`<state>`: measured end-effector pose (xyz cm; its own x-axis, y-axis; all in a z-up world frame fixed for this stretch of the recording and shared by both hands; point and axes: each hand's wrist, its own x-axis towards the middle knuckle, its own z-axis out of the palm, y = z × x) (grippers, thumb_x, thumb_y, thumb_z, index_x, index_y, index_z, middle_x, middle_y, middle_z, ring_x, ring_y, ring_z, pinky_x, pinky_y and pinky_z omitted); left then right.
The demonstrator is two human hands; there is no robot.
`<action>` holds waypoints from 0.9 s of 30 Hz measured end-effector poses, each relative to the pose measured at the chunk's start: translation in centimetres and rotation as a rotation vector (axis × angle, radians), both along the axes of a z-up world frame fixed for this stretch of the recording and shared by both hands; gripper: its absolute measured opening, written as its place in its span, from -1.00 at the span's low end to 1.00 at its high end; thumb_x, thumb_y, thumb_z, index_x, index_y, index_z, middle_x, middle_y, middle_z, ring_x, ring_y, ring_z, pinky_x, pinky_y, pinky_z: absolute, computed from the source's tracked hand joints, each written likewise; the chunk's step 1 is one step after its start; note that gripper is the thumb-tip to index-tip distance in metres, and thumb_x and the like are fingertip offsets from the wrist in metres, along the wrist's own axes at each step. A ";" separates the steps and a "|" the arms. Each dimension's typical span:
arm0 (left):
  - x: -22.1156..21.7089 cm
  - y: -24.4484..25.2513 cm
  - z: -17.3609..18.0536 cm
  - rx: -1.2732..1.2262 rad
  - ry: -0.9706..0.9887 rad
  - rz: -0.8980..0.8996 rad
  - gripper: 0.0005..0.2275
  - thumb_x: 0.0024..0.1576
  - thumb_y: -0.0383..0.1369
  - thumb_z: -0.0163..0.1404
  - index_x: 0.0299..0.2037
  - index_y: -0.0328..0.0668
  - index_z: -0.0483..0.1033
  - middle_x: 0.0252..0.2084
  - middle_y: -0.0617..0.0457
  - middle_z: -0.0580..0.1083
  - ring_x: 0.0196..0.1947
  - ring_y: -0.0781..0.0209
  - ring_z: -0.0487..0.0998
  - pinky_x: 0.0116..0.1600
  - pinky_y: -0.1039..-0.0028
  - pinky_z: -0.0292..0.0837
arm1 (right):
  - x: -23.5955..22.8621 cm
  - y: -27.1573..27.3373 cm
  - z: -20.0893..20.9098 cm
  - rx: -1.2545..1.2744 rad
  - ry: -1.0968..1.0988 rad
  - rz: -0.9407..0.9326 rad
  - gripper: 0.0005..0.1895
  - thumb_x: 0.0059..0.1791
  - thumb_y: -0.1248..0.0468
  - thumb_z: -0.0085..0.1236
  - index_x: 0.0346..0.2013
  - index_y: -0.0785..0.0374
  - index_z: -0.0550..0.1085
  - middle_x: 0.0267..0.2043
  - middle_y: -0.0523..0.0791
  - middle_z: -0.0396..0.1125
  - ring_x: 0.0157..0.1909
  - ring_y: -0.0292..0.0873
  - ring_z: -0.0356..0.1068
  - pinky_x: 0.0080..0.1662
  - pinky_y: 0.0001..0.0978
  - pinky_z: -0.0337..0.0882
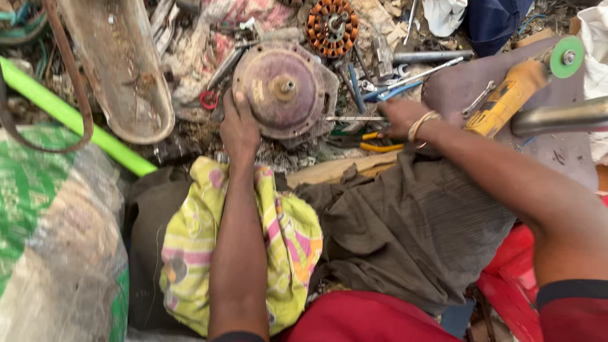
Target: The person uses a hammer and a metal rod to strike a circular metal component, then removes a central piece and places it into a nearby sack. The person continues to strike the component and handle the removed piece.
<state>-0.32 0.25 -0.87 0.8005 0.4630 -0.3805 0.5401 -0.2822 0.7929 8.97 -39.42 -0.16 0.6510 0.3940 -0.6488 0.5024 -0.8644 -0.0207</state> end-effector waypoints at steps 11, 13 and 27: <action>1.0 -0.3 0.8 0.048 0.030 0.022 -0.38 0.31 0.15 -0.48 0.42 -0.02 0.23 0.02 -0.39 0.55 0.06 -0.38 0.57 0.12 -0.03 0.43 | 3.3 2.0 8.4 -0.087 0.095 -0.113 -0.72 0.05 0.15 0.05 0.02 0.06 0.56 -0.26 -0.09 0.48 -0.26 -0.06 0.49 -0.12 -0.12 0.50; 1.0 -0.4 0.9 0.047 0.025 0.027 -0.39 0.32 0.15 -0.48 0.41 -0.02 0.23 0.03 -0.38 0.55 0.06 -0.38 0.57 0.12 -0.02 0.43 | 5.4 1.3 9.1 -0.145 0.110 -0.336 -0.69 0.14 0.10 -0.01 0.11 0.05 0.53 -0.33 0.01 0.52 -0.27 0.04 0.51 -0.15 -0.01 0.52; 1.1 -0.4 1.6 0.032 0.035 0.032 -0.37 0.30 0.18 -0.46 0.42 0.01 0.23 0.07 -0.36 0.53 0.08 -0.34 0.56 0.12 0.01 0.44 | 14.1 0.4 4.4 0.488 -0.335 -0.582 -0.72 0.11 0.08 0.23 -0.17 0.25 0.63 -0.23 0.02 0.53 -0.25 -0.06 0.52 -0.09 -0.09 0.47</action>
<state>0.75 -0.11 0.70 0.7713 0.5008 -0.3928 0.5768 -0.2891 0.7640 23.07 -38.98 4.26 0.9662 0.1215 -0.2276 0.0240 -0.9207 -0.3896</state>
